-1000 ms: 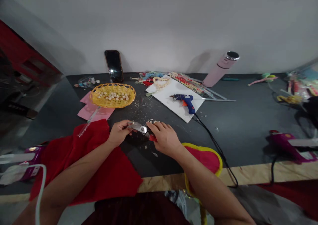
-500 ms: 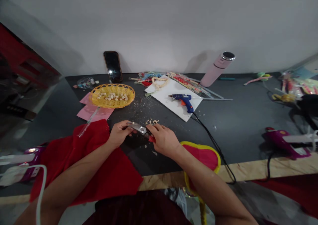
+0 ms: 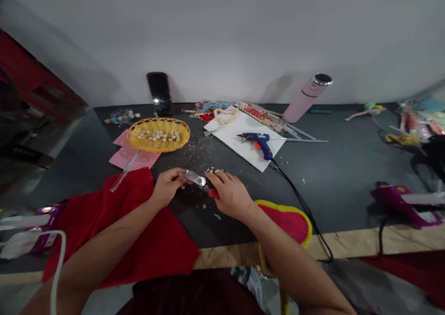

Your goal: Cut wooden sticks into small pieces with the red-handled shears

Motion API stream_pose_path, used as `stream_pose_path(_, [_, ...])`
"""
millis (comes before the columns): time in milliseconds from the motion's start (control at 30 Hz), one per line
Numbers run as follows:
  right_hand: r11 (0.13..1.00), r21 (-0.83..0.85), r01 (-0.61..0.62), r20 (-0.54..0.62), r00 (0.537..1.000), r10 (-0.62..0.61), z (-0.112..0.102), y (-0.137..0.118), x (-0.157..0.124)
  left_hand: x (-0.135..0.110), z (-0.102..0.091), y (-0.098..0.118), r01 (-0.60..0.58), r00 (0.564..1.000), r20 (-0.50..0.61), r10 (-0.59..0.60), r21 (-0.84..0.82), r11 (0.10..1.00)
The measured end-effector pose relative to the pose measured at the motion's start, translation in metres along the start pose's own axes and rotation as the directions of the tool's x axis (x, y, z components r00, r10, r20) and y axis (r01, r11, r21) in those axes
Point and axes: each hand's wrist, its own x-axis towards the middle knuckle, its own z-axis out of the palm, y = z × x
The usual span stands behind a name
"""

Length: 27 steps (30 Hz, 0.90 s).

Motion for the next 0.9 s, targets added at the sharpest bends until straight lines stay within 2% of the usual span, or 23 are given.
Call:
stream_pose_path(333, [1.0, 0.006, 0.0, 0.008, 1.0, 0.0, -0.003, 0.005, 0.0, 0.001, -0.002, -0.006, 0.026, 0.999, 0.028, -0.027, 0.038, 0.999])
stream_pose_path(633, [1.0, -0.006, -0.024, -0.002, 1.0, 0.024, -0.004, 0.0, 0.0, 0.0, -0.001, -0.005, 0.012, 1.0, 0.024, -0.012, 0.014, 1.0])
stream_pose_path(900, [0.999, 0.007, -0.052, 0.027, 0.998, 0.052, -0.005, -0.006, -0.003, -0.002, -0.001, -0.005, -0.022, 0.998, 0.064, 0.02, 0.032, 0.999])
